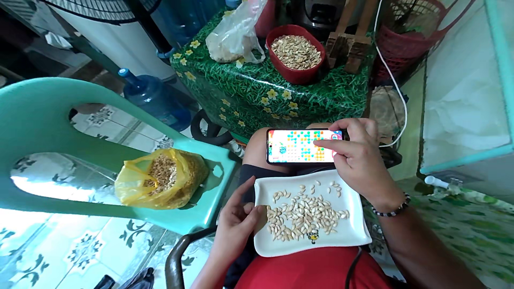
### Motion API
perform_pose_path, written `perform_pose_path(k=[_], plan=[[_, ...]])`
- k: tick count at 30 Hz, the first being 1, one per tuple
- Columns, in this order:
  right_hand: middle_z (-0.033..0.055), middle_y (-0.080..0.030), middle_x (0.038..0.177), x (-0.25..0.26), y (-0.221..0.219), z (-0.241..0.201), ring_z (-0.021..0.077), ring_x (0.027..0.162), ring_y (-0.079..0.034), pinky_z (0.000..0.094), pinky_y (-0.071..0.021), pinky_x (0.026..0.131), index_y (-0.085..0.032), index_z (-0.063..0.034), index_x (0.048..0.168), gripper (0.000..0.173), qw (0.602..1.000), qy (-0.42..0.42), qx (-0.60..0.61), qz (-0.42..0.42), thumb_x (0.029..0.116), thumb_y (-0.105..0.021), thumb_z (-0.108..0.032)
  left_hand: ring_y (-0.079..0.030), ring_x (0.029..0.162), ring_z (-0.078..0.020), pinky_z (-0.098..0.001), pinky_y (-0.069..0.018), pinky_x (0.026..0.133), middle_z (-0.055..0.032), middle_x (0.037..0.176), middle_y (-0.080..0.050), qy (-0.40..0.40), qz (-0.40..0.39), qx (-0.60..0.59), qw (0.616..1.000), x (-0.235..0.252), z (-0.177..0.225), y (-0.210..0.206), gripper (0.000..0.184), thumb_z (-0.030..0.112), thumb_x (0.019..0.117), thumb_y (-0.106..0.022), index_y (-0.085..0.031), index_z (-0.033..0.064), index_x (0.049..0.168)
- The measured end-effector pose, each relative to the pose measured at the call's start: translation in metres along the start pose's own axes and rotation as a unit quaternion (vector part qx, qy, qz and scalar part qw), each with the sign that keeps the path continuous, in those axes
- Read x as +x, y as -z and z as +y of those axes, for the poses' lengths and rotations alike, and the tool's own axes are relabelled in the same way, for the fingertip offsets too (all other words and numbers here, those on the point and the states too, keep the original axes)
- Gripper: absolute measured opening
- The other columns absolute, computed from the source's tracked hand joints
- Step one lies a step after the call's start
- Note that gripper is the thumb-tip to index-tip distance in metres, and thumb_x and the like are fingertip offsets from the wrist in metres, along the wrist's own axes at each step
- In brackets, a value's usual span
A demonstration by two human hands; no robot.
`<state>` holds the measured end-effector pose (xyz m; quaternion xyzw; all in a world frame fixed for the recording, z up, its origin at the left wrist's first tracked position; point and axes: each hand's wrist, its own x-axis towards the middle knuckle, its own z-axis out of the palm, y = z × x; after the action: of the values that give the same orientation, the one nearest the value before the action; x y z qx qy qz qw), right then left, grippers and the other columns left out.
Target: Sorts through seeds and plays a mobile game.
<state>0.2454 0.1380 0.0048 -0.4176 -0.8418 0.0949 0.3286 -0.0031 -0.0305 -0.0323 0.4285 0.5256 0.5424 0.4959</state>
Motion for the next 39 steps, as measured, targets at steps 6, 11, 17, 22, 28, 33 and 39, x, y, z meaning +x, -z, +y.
perform_pose_path(k=[6, 11, 17, 22, 28, 33, 39], plan=[[0.0119, -0.063, 0.126, -0.001, 0.006, 0.002, 0.0395, 0.126, -0.047, 0.0586, -0.0396, 0.098, -0.082, -0.0196, 0.105, 0.039, 1.0, -0.017, -0.008, 0.021, 0.0872, -0.053, 0.0, -0.067, 0.06, -0.0089, -0.0239, -0.0594, 0.061, -0.0015, 0.074, -0.07, -0.002, 0.002, -0.001, 1.0, 0.0, 0.0, 0.0, 0.061, -0.002, 0.0941, -0.058, -0.039, 0.0026, 0.152], [0.0099, -0.062, 0.126, -0.004, 0.01, 0.004, 0.0367, 0.126, -0.046, 0.0543, -0.0389, 0.101, -0.081, -0.0173, 0.106, 0.04, 0.999, -0.033, 0.018, 0.036, 0.0863, -0.05, -0.001, -0.067, 0.061, -0.0087, -0.0239, -0.0596, 0.061, -0.0007, 0.073, -0.069, -0.001, 0.003, 0.001, 1.0, 0.0, 0.0, 0.0, 0.061, -0.002, 0.0937, -0.058, -0.039, 0.0025, 0.152], [0.0086, -0.062, 0.124, -0.007, 0.008, 0.006, 0.0345, 0.124, -0.046, 0.0523, -0.038, 0.101, -0.081, -0.017, 0.104, 0.039, 0.998, -0.038, 0.024, 0.038, 0.0871, -0.05, -0.001, -0.068, 0.062, -0.0097, -0.0248, -0.0602, 0.062, -0.0015, 0.074, -0.07, 0.001, 0.001, -0.005, 1.0, 0.001, 0.001, 0.0, 0.061, -0.002, 0.094, -0.058, -0.039, 0.0025, 0.152], [0.0087, -0.062, 0.123, -0.007, 0.008, 0.006, 0.0344, 0.124, -0.046, 0.052, -0.0377, 0.102, -0.081, -0.0165, 0.103, 0.039, 0.998, -0.032, 0.027, 0.041, 0.0863, -0.05, -0.001, -0.067, 0.06, -0.0088, -0.0246, -0.0599, 0.061, -0.0004, 0.072, -0.069, 0.008, 0.003, 0.0, 1.0, 0.001, 0.002, -0.001, 0.061, -0.002, 0.0937, -0.058, -0.039, 0.0028, 0.152], [0.0094, -0.063, 0.123, -0.009, 0.007, 0.005, 0.0352, 0.125, -0.046, 0.0524, -0.0377, 0.102, -0.082, -0.0173, 0.095, 0.037, 0.998, -0.03, 0.04, 0.042, 0.0858, -0.051, -0.001, -0.068, 0.061, -0.009, -0.0245, -0.0601, 0.062, -0.0009, 0.072, -0.069, 0.006, 0.002, -0.002, 1.0, 0.001, 0.002, -0.001, 0.061, -0.002, 0.0938, -0.058, -0.039, 0.0022, 0.151], [0.0087, -0.064, 0.123, -0.01, 0.006, 0.005, 0.0348, 0.126, -0.046, 0.0534, -0.0373, 0.102, -0.083, -0.018, 0.094, 0.036, 0.998, -0.034, 0.046, 0.042, 0.0857, -0.052, -0.001, -0.068, 0.061, -0.0086, -0.0241, -0.0598, 0.061, -0.0006, 0.073, -0.07, 0.004, 0.002, -0.003, 1.0, 0.001, 0.002, -0.001, 0.061, -0.002, 0.0941, -0.058, -0.038, 0.0026, 0.152], [0.0084, -0.065, 0.122, -0.012, 0.004, 0.005, 0.0342, 0.126, -0.046, 0.0523, -0.038, 0.102, -0.083, -0.0181, 0.093, 0.035, 0.997, -0.029, 0.056, 0.043, 0.0861, -0.053, -0.001, -0.068, 0.061, -0.0088, -0.0239, -0.0598, 0.061, -0.0007, 0.074, -0.07, 0.003, 0.006, 0.001, 1.0, 0.001, 0.002, -0.001, 0.06, -0.002, 0.0937, -0.058, -0.039, 0.0017, 0.151]])
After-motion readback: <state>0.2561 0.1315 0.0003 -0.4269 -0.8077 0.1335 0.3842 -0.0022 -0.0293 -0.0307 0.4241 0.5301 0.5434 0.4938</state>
